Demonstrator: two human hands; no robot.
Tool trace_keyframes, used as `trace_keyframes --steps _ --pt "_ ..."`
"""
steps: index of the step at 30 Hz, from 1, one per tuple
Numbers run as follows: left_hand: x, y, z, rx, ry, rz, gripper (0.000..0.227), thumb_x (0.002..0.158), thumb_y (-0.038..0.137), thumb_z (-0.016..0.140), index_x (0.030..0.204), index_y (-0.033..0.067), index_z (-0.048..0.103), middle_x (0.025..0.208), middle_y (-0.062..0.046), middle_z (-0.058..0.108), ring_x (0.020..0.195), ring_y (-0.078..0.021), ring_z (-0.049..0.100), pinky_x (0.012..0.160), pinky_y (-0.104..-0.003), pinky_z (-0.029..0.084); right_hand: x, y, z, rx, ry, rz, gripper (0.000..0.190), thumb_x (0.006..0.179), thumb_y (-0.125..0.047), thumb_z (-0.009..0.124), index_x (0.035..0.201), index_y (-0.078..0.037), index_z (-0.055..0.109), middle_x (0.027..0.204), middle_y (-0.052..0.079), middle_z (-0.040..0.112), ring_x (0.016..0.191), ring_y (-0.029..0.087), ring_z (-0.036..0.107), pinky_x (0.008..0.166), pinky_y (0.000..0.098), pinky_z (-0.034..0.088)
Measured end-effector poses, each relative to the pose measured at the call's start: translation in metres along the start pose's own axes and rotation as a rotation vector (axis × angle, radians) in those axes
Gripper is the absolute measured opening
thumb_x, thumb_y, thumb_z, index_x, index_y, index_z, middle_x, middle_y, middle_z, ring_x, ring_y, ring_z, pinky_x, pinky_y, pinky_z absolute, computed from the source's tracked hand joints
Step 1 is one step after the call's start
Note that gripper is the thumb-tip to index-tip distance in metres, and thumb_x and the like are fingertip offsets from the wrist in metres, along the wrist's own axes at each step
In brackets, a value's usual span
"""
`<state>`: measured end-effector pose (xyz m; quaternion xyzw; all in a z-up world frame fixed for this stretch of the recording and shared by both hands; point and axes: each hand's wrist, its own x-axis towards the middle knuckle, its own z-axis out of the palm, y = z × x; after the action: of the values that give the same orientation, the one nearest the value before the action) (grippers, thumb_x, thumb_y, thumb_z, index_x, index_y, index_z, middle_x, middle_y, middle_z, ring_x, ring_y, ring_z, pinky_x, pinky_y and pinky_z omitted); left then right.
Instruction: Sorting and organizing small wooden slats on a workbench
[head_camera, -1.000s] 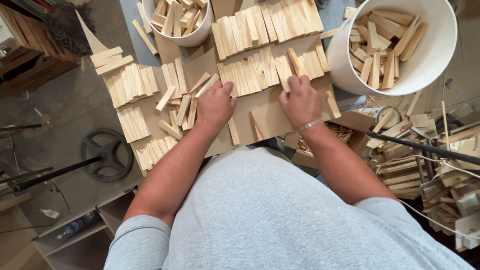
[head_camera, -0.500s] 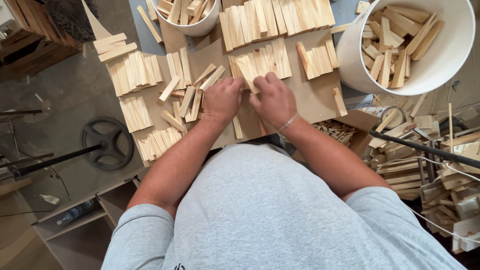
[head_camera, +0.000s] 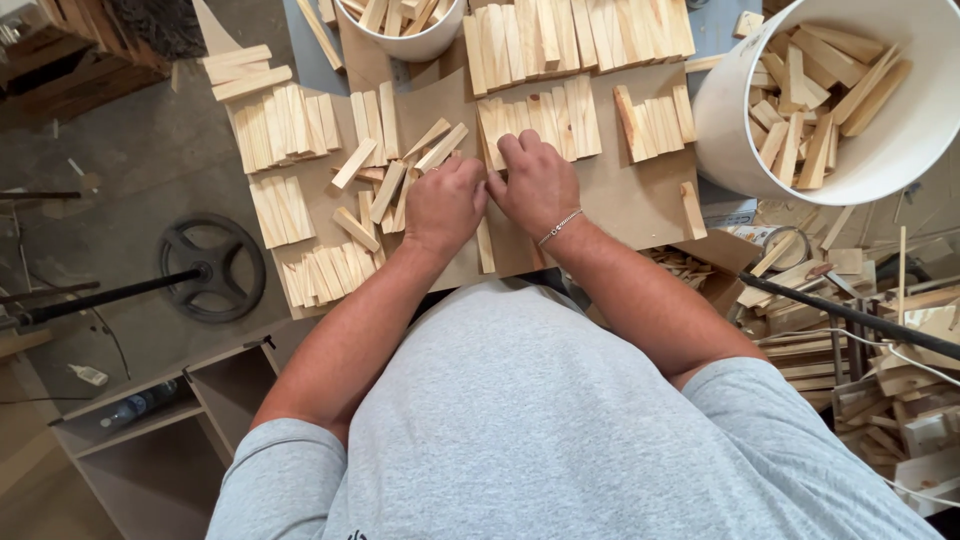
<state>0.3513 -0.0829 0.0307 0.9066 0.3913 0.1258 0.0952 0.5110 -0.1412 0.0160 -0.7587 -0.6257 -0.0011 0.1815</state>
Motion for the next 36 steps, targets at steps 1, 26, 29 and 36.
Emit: trace_keyframes --steps 1,26,29,36 --pt "-0.001 0.001 -0.003 -0.003 -0.001 -0.005 0.016 0.081 0.035 0.073 0.087 0.0232 0.062 0.078 -0.001 0.062 0.069 -0.0267 0.072 0.060 -0.038 0.060 0.001 -0.001 -0.001 -0.001 -0.005 -0.003 0.030 0.083 -0.042 0.070 0.097 -0.019 0.056 0.082 0.002 0.048 0.066 0.028 0.066 0.055 0.0416 0.057" --pt "-0.102 -0.096 -0.099 -0.693 0.337 -0.438 0.004 0.091 0.009 0.076 0.087 0.0091 0.076 0.074 -0.011 0.071 0.069 -0.0307 0.071 0.062 -0.038 0.054 0.041 -0.066 0.014 0.051 -0.055 -0.451 0.034 0.078 -0.025 0.077 0.110 -0.021 0.068 0.096 0.002 0.058 0.088 0.026 0.065 0.074 0.0378 0.056" --pt "-0.092 -0.099 -0.112 -0.749 0.286 -0.401 0.006 0.093 0.009 0.072 0.089 0.0093 0.076 0.078 -0.006 0.072 0.068 -0.0218 0.066 0.060 -0.033 0.050 0.056 -0.089 0.003 -0.045 -0.181 -0.492 0.013 0.087 -0.017 0.067 0.099 -0.013 0.065 0.093 0.006 0.058 0.081 0.027 0.060 0.063 0.0384 0.054" --pt "-0.094 -0.112 -0.109 -0.795 0.199 -0.249 0.007 0.097 0.011 0.069 0.093 0.0085 0.074 0.085 -0.002 0.072 0.064 -0.0149 0.056 0.060 -0.031 0.045 0.028 -0.097 -0.088 0.491 0.012 -0.195 0.018 0.084 0.011 0.070 0.099 0.002 0.064 0.092 0.014 0.065 0.086 0.025 0.061 0.078 0.0316 0.057"
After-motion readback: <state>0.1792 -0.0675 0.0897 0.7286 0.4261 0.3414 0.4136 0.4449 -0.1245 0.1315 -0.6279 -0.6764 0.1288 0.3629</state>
